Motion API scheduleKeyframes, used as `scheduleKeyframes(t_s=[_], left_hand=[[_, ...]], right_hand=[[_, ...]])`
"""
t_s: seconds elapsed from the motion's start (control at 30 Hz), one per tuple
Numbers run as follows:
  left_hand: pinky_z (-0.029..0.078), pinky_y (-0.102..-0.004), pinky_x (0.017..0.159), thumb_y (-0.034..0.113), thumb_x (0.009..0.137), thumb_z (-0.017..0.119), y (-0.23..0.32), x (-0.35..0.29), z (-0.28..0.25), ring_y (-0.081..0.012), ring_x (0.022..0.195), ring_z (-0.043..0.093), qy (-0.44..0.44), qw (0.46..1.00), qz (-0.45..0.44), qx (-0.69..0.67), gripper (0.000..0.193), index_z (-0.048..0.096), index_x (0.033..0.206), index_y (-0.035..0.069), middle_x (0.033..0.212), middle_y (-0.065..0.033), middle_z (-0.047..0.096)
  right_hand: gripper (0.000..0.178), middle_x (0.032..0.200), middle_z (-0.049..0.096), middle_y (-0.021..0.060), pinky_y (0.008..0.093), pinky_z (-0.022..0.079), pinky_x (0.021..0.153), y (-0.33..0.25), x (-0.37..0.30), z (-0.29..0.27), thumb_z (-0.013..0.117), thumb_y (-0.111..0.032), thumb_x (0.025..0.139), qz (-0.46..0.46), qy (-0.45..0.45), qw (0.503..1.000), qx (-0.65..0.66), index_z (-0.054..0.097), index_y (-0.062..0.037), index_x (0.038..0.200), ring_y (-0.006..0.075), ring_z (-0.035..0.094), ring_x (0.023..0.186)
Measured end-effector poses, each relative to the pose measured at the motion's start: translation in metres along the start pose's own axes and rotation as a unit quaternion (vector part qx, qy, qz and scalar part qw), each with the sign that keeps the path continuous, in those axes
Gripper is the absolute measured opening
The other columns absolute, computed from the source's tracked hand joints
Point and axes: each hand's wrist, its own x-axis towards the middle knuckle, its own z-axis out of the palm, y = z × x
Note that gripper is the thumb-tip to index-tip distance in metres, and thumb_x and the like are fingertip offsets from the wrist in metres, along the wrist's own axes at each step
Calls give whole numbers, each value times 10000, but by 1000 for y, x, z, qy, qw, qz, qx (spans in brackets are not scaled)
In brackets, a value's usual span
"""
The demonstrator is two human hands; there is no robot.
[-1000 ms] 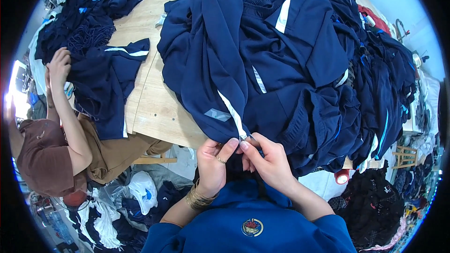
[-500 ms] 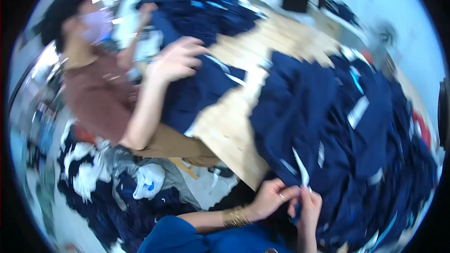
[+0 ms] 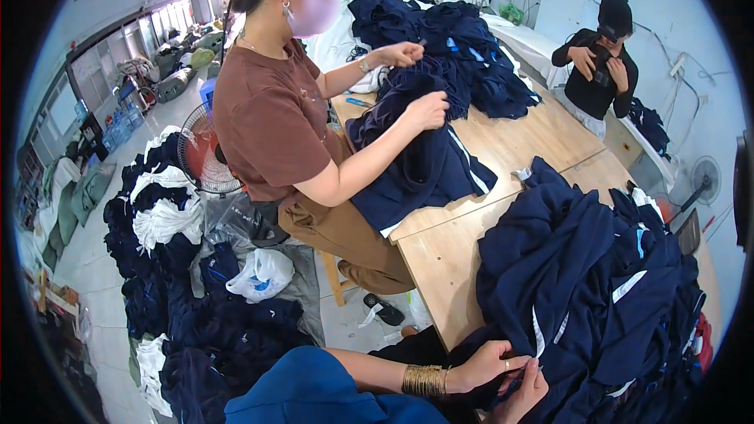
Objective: Trimming loose threads from blue garments using scissors in a textile factory setting.
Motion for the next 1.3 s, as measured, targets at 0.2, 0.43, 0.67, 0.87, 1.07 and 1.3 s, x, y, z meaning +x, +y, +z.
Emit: scheduleKeyframes(t_s=[0.2, 0.43, 0.67, 0.87, 1.07, 1.3], left_hand=[[405, -206, 476, 144, 892, 547, -2, -3, 5, -88, 502, 506, 3, 1000, -8, 3, 163, 565, 832, -6, 657, -25, 572], [421, -208, 532, 209, 858, 603, -2, -6, 9, -66, 603, 527, 56, 994, -23, 86, 188, 593, 859, 21, 710, -4, 587], [434, -207, 669, 179, 847, 618, 0, -11, -18, -53, 713, 550, 80, 995, -57, -25, 142, 623, 876, 41, 842, -16, 629], [480, -267, 759, 104, 874, 563, 24, -12, 0, -142, 795, 615, 40, 994, -61, -79, 117, 592, 895, -8, 855, -86, 642], [467, -264, 763, 103, 869, 570, 23, -14, 0, -140, 803, 607, 37, 994, -69, -82, 109, 584, 876, -4, 866, -100, 642], [456, -260, 765, 99, 878, 553, 21, -16, -5, -126, 802, 593, 38, 993, -80, -78, 111, 589, 909, -1, 883, -89, 637]], right_hand=[[343, 495, 452, -12, 195, 239, 387, 13, 1, -8, 506, -248, 914, -35, 3, 999, 24, 535, -48, 637, 58, 366, 403], [374, 490, 478, 29, 197, 255, 348, 21, -5, -17, 474, -251, 921, -127, 6, 992, 20, 515, -21, 630, 80, 390, 371], [314, 550, 525, 41, 211, 348, 428, -1, 9, -22, 480, -173, 914, -50, -64, 996, 25, 540, 10, 665, 86, 463, 453], [162, 613, 565, 32, 196, 411, 501, -12, -3, -27, 495, -137, 913, -6, -145, 989, -41, 543, 8, 859, 66, 530, 540], [212, 615, 601, 66, 199, 434, 483, -17, -10, -31, 477, -145, 921, 23, -168, 982, -84, 562, 36, 851, 88, 568, 529], [180, 578, 587, 48, 212, 433, 456, -18, -6, -29, 509, -167, 907, 23, -169, 979, -110, 553, 4, 872, 97, 573, 493]])
